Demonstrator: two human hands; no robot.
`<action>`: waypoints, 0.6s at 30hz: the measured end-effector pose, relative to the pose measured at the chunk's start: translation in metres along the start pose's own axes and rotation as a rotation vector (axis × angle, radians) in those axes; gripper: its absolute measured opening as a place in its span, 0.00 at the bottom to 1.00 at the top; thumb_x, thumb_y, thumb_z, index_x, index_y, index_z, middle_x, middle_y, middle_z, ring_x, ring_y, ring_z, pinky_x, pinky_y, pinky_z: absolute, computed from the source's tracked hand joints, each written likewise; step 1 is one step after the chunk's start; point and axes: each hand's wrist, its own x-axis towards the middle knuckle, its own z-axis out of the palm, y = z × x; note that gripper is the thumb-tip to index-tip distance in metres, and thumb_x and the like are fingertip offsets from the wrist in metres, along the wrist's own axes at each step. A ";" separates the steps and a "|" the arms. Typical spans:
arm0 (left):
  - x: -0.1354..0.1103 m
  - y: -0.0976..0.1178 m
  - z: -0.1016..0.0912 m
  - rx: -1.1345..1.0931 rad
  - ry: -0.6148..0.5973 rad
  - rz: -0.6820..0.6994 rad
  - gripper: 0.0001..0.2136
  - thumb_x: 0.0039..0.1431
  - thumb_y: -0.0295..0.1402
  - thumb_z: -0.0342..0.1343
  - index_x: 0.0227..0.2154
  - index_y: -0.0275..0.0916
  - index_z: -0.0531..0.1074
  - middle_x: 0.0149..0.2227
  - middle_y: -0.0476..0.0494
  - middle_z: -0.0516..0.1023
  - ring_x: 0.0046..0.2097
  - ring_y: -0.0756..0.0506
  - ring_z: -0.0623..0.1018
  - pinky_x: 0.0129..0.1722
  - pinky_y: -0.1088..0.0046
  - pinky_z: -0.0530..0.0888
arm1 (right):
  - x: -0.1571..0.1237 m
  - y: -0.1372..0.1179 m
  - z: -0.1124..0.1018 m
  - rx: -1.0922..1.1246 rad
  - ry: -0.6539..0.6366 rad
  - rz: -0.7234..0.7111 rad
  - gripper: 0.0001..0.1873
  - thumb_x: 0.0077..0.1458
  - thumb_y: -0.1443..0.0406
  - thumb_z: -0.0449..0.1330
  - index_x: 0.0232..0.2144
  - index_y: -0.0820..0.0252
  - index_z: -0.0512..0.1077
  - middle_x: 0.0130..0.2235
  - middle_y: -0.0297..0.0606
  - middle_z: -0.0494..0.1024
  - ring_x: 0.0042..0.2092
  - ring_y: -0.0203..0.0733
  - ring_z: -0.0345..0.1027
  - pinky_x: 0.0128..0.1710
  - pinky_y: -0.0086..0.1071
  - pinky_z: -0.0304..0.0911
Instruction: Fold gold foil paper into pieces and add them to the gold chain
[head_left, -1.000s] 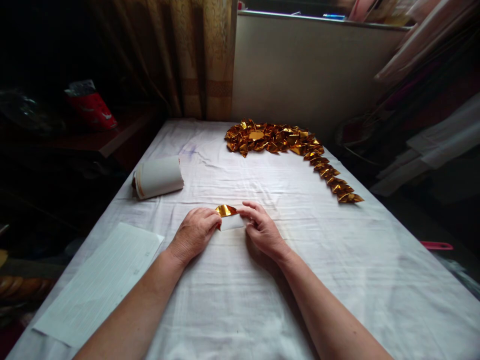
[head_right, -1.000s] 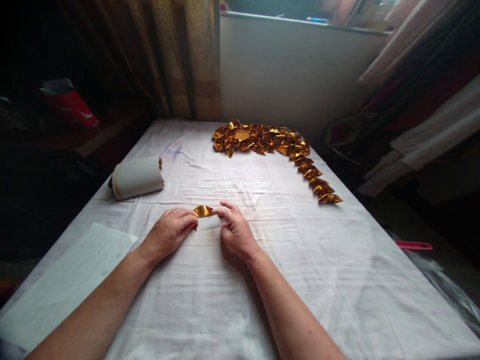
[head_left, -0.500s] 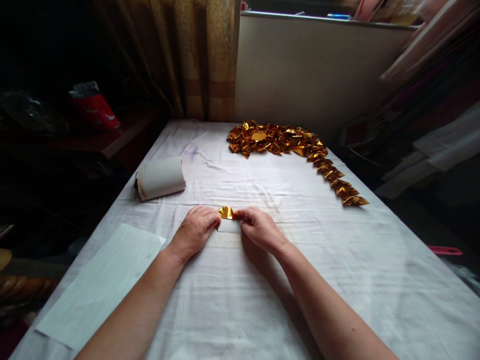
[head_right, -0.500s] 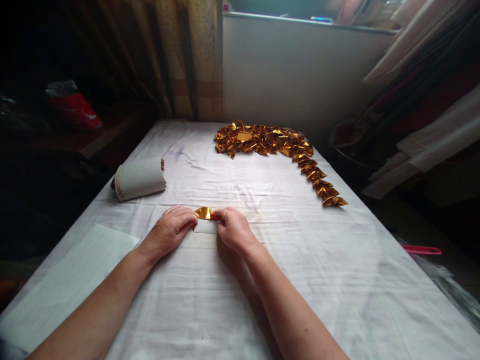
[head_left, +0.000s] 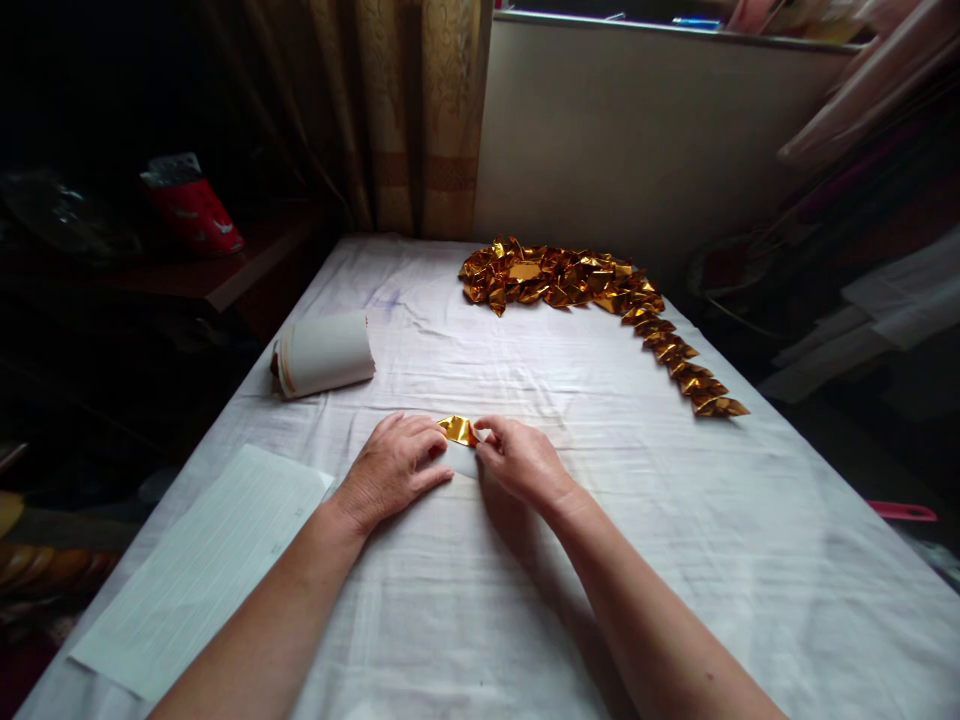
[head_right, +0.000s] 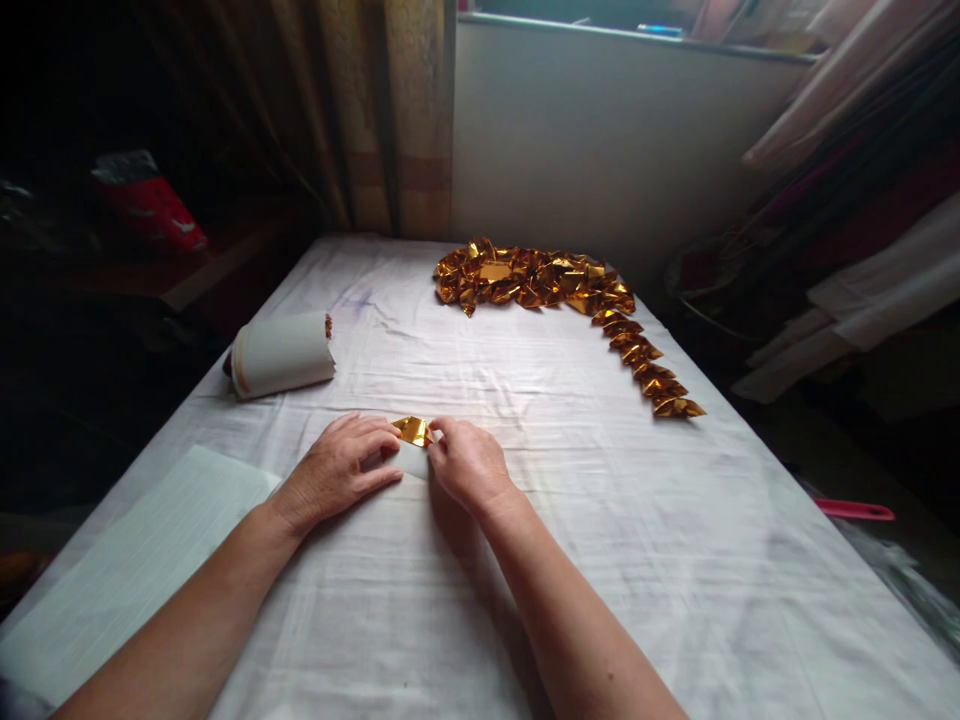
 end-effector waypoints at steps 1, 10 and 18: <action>0.000 0.000 0.000 -0.003 -0.002 -0.007 0.09 0.53 0.37 0.64 0.33 0.43 0.71 0.44 0.49 0.79 0.51 0.43 0.74 0.58 0.58 0.62 | -0.001 0.001 0.001 0.008 0.006 0.001 0.14 0.57 0.67 0.56 0.44 0.53 0.76 0.35 0.34 0.80 0.35 0.38 0.70 0.36 0.29 0.58; -0.001 -0.003 0.001 -0.014 -0.014 -0.010 0.09 0.53 0.37 0.64 0.34 0.43 0.71 0.47 0.48 0.78 0.53 0.43 0.74 0.57 0.59 0.63 | -0.015 -0.009 0.008 -0.181 0.070 0.046 0.11 0.62 0.62 0.54 0.41 0.52 0.76 0.44 0.39 0.76 0.37 0.40 0.71 0.33 0.30 0.58; -0.001 -0.004 0.003 -0.028 0.017 0.008 0.09 0.53 0.37 0.64 0.32 0.43 0.70 0.45 0.49 0.78 0.51 0.43 0.74 0.55 0.60 0.65 | 0.004 -0.024 -0.002 -0.219 -0.007 0.200 0.10 0.55 0.61 0.57 0.39 0.53 0.75 0.38 0.38 0.80 0.41 0.45 0.73 0.33 0.32 0.58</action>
